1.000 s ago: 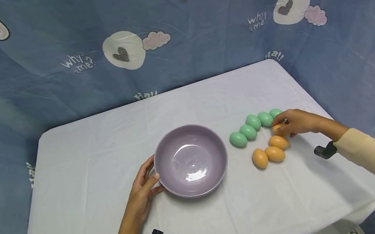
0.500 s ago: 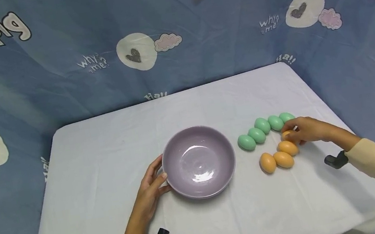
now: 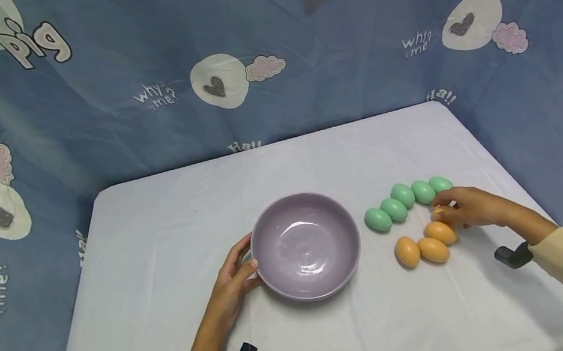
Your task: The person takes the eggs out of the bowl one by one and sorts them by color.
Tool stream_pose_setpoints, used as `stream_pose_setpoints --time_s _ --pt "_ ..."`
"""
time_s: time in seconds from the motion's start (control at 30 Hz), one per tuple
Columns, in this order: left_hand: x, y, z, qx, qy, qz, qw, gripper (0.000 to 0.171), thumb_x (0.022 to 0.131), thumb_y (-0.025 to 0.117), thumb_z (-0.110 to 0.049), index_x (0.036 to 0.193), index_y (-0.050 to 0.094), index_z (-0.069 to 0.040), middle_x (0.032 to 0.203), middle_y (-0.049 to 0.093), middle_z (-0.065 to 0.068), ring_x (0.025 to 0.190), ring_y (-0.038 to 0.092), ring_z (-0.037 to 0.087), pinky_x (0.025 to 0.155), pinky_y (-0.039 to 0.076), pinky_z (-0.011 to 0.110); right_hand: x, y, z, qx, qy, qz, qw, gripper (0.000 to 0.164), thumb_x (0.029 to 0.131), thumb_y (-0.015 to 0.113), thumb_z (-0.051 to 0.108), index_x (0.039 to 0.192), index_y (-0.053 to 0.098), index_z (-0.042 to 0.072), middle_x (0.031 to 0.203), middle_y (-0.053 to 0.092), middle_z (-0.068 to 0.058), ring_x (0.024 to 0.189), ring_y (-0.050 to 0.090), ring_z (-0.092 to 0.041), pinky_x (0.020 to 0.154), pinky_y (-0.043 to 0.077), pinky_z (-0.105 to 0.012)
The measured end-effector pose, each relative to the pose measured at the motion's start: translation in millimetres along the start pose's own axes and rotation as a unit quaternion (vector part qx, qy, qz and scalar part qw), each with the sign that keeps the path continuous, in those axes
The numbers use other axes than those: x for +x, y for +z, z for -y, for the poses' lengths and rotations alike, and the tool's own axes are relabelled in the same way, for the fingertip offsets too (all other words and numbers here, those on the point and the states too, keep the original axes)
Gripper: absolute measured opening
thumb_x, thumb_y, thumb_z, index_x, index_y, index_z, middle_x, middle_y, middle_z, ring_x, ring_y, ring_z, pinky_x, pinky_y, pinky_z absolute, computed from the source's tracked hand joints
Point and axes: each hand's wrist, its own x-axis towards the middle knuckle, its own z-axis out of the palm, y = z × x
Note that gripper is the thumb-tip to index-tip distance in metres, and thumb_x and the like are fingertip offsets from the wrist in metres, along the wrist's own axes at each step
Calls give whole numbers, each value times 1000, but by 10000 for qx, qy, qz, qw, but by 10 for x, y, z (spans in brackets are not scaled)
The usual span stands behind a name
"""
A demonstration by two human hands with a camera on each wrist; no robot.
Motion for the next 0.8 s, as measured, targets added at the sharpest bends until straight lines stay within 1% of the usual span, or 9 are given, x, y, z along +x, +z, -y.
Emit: stream_pose_setpoints --time_s 0.13,0.27,0.37,0.53,0.67,0.8 --pt "4 -11 -10 163 -8 -52 9999 57 101 57 -18 154 36 -18 161 32 7 133 50 23 93 56 39 10 1 39 -427 -152 -262 9986 40 98 63 25 125 62 -5 116 64 -23 85 61 -19 65 53 -32" --pt "3 -34 -27 403 1 -86 9992 56 101 57 -20 153 37 -20 160 33 8 137 47 30 92 57 38 15 -14 107 -784 -240 -436 9957 40 97 65 27 121 65 -5 116 65 -26 92 64 -24 71 55 -36" --pt "-1 -48 -48 558 5 -97 9984 55 101 57 -21 153 37 -20 160 34 8 139 46 35 91 58 37 14 -19 166 -850 -293 -473 9948 41 97 64 27 121 64 -7 118 64 -29 96 65 -30 74 57 -41" --pt "-25 -72 -71 720 -1 -206 9972 55 101 58 -21 152 38 -19 158 37 10 139 46 36 91 58 36 38 -31 268 -952 -415 -535 9931 41 97 64 26 121 64 -8 119 65 -29 103 65 -38 80 57 -49" --pt "-53 -100 -79 848 -23 -320 9959 54 101 59 -21 152 39 -16 154 43 15 136 49 36 91 58 37 55 -29 328 -1030 -554 -671 9909 39 97 65 23 120 65 -8 118 66 -27 106 64 -41 83 55 -52" --pt "-80 -140 -91 977 -13 -351 9946 54 101 58 -21 151 39 -13 151 45 18 135 49 37 91 58 37 83 -18 404 -1060 -722 -857 9880 35 96 65 21 118 66 -7 116 67 -24 108 63 -42 86 54 -55"
